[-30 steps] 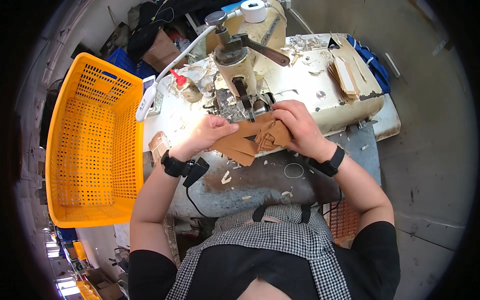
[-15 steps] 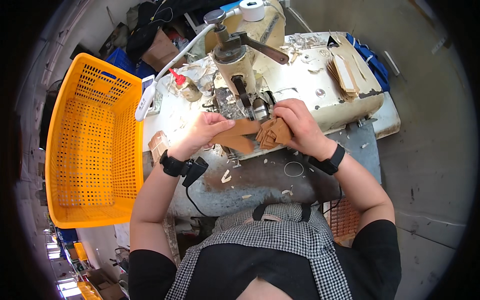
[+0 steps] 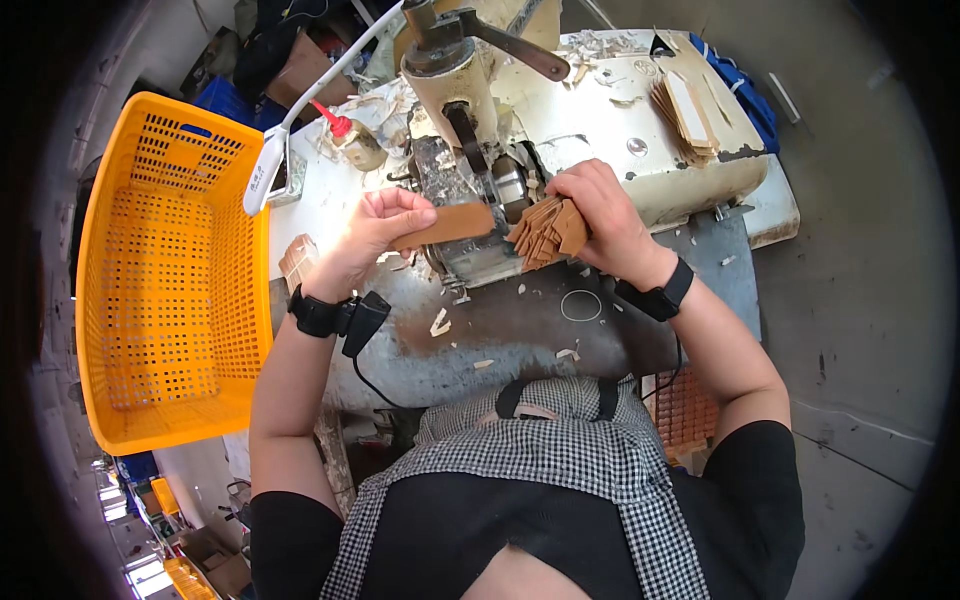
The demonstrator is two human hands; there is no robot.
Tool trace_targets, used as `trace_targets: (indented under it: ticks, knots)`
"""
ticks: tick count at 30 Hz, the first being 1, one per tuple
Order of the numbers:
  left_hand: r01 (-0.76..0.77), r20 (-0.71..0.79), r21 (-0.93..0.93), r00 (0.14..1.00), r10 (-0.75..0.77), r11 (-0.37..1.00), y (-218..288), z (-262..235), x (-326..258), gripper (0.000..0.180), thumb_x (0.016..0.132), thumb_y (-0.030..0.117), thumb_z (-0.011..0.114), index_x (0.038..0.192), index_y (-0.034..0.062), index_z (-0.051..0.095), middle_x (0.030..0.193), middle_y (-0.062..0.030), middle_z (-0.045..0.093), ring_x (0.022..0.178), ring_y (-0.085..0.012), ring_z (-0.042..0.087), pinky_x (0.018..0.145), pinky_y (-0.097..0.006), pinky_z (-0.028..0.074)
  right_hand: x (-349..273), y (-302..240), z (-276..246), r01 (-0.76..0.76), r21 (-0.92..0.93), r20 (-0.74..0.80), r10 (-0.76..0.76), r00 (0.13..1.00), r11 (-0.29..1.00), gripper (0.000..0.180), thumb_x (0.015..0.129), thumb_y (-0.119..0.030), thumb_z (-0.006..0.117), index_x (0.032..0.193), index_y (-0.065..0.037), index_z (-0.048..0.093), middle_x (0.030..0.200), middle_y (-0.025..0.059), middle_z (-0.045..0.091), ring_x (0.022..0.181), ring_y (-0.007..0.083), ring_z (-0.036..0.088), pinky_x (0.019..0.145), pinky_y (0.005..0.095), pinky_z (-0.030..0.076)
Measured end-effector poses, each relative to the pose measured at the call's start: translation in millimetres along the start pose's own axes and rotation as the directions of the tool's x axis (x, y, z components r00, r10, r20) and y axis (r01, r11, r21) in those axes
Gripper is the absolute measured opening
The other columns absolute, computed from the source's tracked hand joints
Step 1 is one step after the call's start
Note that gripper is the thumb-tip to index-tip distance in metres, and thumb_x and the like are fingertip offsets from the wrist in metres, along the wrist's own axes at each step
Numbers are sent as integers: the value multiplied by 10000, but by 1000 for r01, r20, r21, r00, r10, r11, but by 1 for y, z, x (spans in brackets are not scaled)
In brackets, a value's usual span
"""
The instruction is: The recorder uses a leather skiving machine to thin the edges of leather shoe upper components, then organizes and bundles them.
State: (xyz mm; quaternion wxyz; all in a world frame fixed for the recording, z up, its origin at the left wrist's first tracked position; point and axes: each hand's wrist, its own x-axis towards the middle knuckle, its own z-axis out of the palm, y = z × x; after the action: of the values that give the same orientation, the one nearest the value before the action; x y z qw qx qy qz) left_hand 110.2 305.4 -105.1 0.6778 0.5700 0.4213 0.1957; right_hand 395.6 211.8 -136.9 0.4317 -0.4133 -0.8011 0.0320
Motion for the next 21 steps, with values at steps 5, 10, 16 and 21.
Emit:
trace_targets:
  ticks: [5, 10, 16, 21]
  knots:
    - [15, -79, 52, 997, -11, 999, 8, 21, 6, 199, 856, 171, 722, 937, 21, 619, 752, -20, 654, 568, -56, 576, 527, -173, 470, 9, -6, 3, 27, -49, 21, -26, 999, 998, 485, 647, -26, 743, 1076, -41, 517, 1009, 133, 553, 946, 334, 523, 838, 379, 435]
    - [-21, -8, 28, 1000, 22, 999, 9, 28, 3, 193, 879, 145, 685, 967, -7, 604, 783, -34, 651, 623, -64, 599, 551, -183, 485, 9, -1, -9, -56, -86, 128, 66, 990, 995, 463, 701, -30, 749, 1089, -56, 497, 1051, 107, 564, 992, 282, 554, 884, 365, 453]
    - [-15, 162, -4, 987, 16, 1000, 9, 61, -22, 196, 929, 147, 614, 1041, -13, 606, 825, -54, 647, 666, -98, 610, 599, -220, 499, 15, -21, -27, -266, 964, 208, 538, 817, 30, 409, 876, -158, 593, 1219, 6, 439, 964, 122, 609, 892, 219, 635, 928, 418, 492]
    - [-24, 231, -23, 973, 29, 999, 8, 82, -20, 226, 933, 176, 618, 1056, -13, 601, 883, -61, 651, 745, -106, 615, 667, -234, 504, 5, -19, -37, -171, 906, 353, 465, 812, -388, 458, 888, -227, 521, 1253, 36, 435, 1015, 165, 622, 946, 281, 654, 978, 456, 469]
